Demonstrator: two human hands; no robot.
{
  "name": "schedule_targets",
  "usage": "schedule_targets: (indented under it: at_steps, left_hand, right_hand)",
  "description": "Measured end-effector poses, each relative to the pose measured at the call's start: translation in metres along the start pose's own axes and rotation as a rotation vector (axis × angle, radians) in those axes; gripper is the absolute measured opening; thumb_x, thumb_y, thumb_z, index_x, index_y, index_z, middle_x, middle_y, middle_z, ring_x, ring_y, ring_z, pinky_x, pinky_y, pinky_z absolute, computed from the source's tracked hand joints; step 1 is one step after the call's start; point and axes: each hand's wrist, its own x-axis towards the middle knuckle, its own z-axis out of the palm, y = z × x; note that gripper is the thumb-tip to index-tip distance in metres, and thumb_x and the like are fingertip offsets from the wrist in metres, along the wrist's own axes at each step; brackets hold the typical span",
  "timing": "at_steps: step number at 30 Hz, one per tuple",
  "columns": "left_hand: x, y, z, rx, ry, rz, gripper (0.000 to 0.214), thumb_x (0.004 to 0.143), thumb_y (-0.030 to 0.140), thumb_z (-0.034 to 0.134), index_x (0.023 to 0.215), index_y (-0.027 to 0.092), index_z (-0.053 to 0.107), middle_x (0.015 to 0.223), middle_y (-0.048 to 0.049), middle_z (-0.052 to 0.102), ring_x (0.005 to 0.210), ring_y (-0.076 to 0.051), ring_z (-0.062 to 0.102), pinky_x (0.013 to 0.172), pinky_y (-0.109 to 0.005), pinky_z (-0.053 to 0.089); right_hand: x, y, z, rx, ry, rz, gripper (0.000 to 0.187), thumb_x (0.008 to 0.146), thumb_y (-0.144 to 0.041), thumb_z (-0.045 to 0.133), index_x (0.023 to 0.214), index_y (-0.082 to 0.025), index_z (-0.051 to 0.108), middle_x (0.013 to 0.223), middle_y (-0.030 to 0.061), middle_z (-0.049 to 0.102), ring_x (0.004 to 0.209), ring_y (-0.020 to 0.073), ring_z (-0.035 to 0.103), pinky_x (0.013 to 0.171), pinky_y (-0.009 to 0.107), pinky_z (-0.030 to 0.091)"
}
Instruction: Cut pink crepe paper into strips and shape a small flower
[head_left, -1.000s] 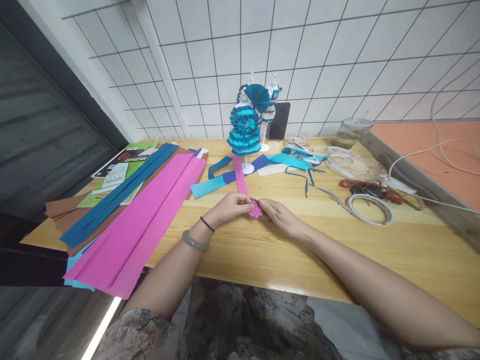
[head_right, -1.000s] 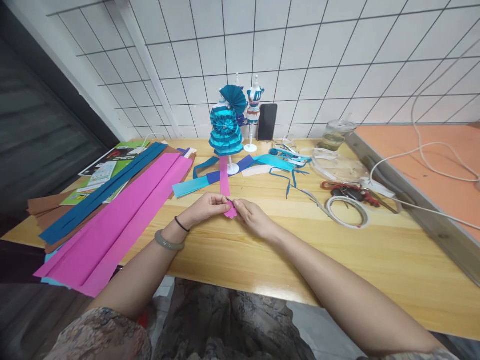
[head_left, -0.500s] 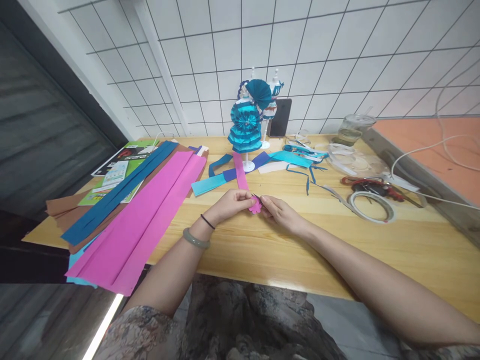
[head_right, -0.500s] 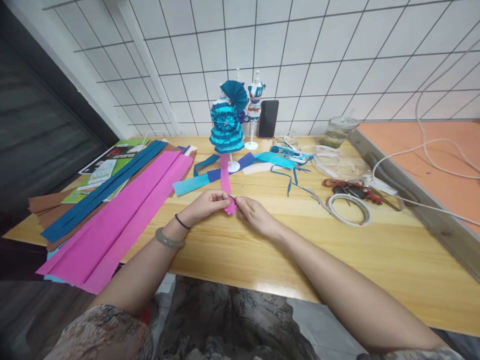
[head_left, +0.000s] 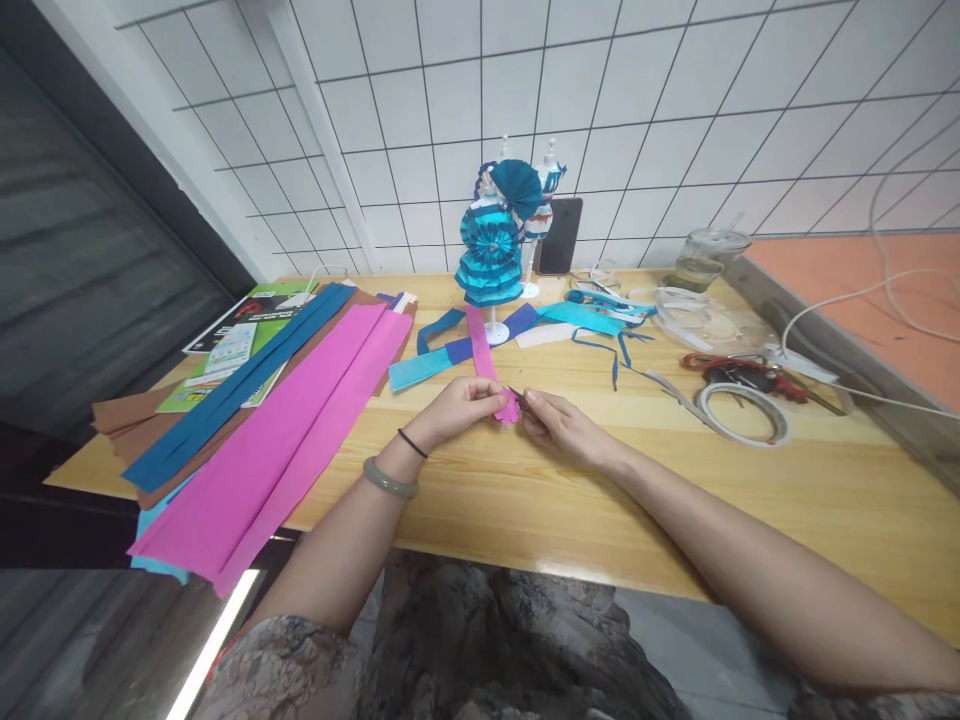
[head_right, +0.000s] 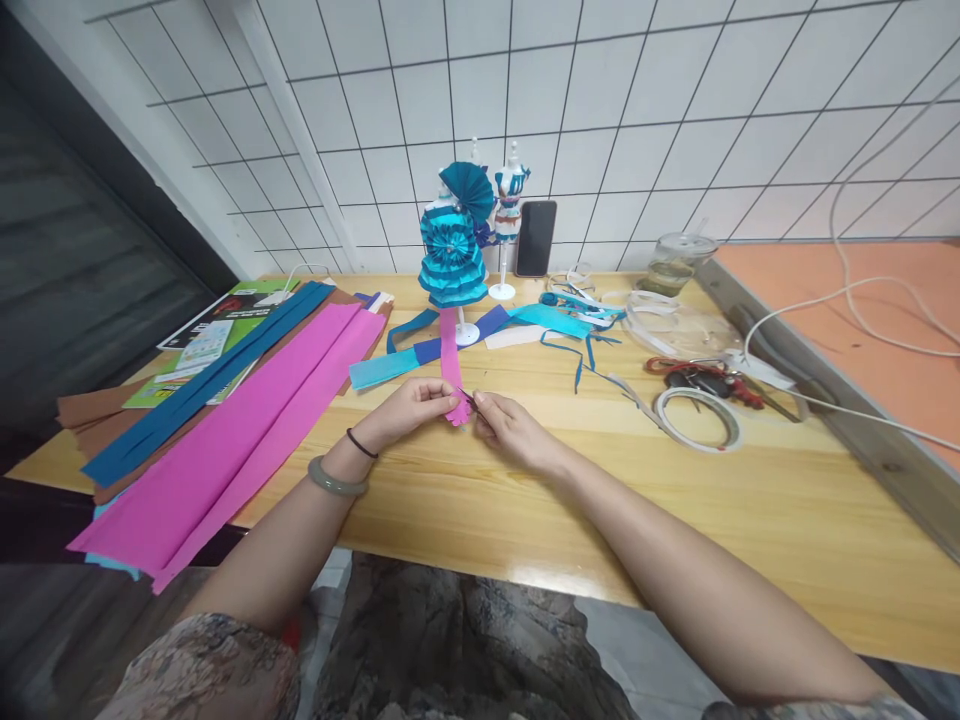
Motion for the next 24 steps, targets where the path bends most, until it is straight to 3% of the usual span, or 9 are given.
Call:
schedule_targets:
  at_steps: [5,7,10,12,16,20,24]
  left_hand:
    - [-0.001,0.004,-0.007,0.001,0.116,0.039,0.022,0.076,0.031,0.056,0.067,0.011,0.058,0.067,-0.003,0.059,0.064,-0.01,0.052,0.064,-0.023,0.039]
    - [-0.002,0.003,-0.009,-0.017,0.137,0.044,0.022,0.076,0.031,0.055,0.069,0.011,0.058,0.069,-0.0032,0.06,0.064,-0.01,0.052,0.063,-0.023,0.039]
    - [-0.002,0.002,-0.009,-0.023,0.119,0.029,0.022,0.076,0.032,0.055,0.071,0.011,0.059,0.072,-0.0043,0.061,0.065,-0.01,0.053,0.065,-0.024,0.04]
    - [-0.002,0.002,-0.006,-0.005,0.085,0.019,0.023,0.076,0.032,0.055,0.071,0.01,0.059,0.072,-0.0049,0.062,0.066,-0.011,0.054,0.067,-0.025,0.041]
    - [-0.002,0.002,0.002,0.008,-0.013,-0.009,0.025,0.077,0.034,0.055,0.07,0.01,0.059,0.073,-0.0061,0.062,0.068,-0.011,0.055,0.067,-0.024,0.042]
    - [-0.002,0.002,0.005,0.016,-0.074,-0.069,0.029,0.077,0.038,0.056,0.073,0.009,0.06,0.071,-0.0063,0.062,0.065,-0.01,0.055,0.064,-0.023,0.043]
    - [-0.002,0.0,0.004,0.038,-0.065,-0.093,0.03,0.076,0.039,0.057,0.075,0.01,0.06,0.07,-0.0056,0.062,0.064,-0.01,0.055,0.063,-0.023,0.043]
  right_hand:
    - [-0.002,-0.012,-0.014,-0.088,-0.017,0.109,0.046,0.081,-0.059,0.038,0.075,-0.015,0.05,0.053,-0.0053,0.036,0.045,0.0074,0.03,0.042,0.022,0.022]
    - [-0.003,-0.017,-0.02,-0.123,0.041,0.13,0.046,0.08,-0.058,0.042,0.081,-0.013,0.054,0.053,-0.0046,0.04,0.045,0.0077,0.033,0.043,0.022,0.024]
    - [-0.002,-0.019,-0.024,-0.153,0.228,0.072,0.042,0.076,-0.051,0.054,0.093,-0.013,0.055,0.063,-0.0005,0.053,0.054,0.0103,0.047,0.051,0.022,0.035]
    - [-0.001,-0.018,-0.023,-0.14,0.301,-0.006,0.044,0.071,-0.044,0.062,0.102,-0.014,0.053,0.08,0.0049,0.061,0.072,0.0144,0.056,0.066,0.025,0.043]
    - [0.0,-0.01,-0.015,-0.062,0.203,-0.108,0.041,0.07,-0.037,0.065,0.102,-0.014,0.053,0.104,0.0117,0.06,0.096,0.0195,0.057,0.082,0.032,0.044]
    - [0.001,-0.004,-0.009,0.023,0.119,-0.033,0.039,0.07,-0.035,0.063,0.102,-0.016,0.05,0.095,0.0094,0.063,0.082,0.0184,0.062,0.068,0.031,0.05]
    - [0.001,-0.003,-0.007,0.041,0.161,0.031,0.038,0.067,-0.032,0.066,0.097,-0.016,0.049,0.074,0.0025,0.063,0.064,0.0152,0.061,0.055,0.027,0.048]
